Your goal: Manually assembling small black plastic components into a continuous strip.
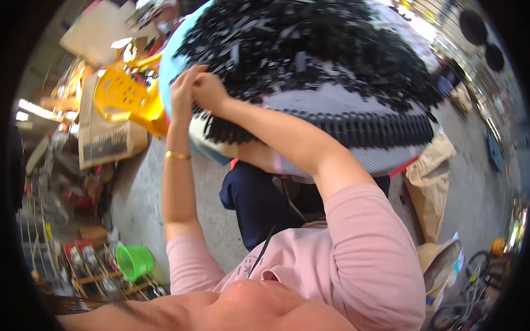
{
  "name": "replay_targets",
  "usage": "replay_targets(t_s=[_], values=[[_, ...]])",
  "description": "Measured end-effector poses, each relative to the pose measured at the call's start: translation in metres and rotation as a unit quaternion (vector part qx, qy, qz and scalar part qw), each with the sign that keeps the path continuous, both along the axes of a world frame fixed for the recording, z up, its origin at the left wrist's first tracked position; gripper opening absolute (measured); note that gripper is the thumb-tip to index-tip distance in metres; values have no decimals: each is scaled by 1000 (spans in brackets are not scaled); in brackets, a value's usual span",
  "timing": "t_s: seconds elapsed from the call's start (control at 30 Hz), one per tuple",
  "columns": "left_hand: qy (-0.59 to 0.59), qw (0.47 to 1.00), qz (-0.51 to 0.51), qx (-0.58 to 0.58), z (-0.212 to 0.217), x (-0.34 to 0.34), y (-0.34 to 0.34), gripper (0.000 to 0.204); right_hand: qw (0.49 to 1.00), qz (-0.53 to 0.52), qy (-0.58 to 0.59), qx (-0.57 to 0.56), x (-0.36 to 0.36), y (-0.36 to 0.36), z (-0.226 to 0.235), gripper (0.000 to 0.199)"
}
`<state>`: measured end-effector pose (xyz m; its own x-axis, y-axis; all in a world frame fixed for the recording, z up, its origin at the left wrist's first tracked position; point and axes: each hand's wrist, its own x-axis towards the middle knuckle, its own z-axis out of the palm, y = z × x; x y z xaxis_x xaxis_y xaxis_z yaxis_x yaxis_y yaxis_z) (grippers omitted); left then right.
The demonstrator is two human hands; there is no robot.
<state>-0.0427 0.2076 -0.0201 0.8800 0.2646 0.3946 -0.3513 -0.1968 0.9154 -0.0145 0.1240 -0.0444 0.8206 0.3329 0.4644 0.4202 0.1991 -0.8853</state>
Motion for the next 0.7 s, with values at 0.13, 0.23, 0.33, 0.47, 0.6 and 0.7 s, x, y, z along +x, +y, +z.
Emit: replay_targets(t_s=[0.13,0.23,0.33,0.47,0.6,0.7], values=[[-30,987,32,-156,9,-37,-30,49,938,-142,-184,-257,-11,-66,34,27],[-48,989,27,-137,-3,-50,-58,42,878,-218,-210,-370,7,-131,37,24],[-18,994,-40,101,3,-66,-126,22,808,-271,-176,-494,33,-190,26,19],[-127,903,-129,389,-2,-78,-206,27,837,-284,-226,-410,23,-251,8,22],[-147,841,-172,491,-18,-92,-251,42,798,-400,-338,-298,-36,-345,27,18],[-180,815,-199,514,-22,-89,-284,54,718,-555,-251,-337,-65,-442,9,21]])
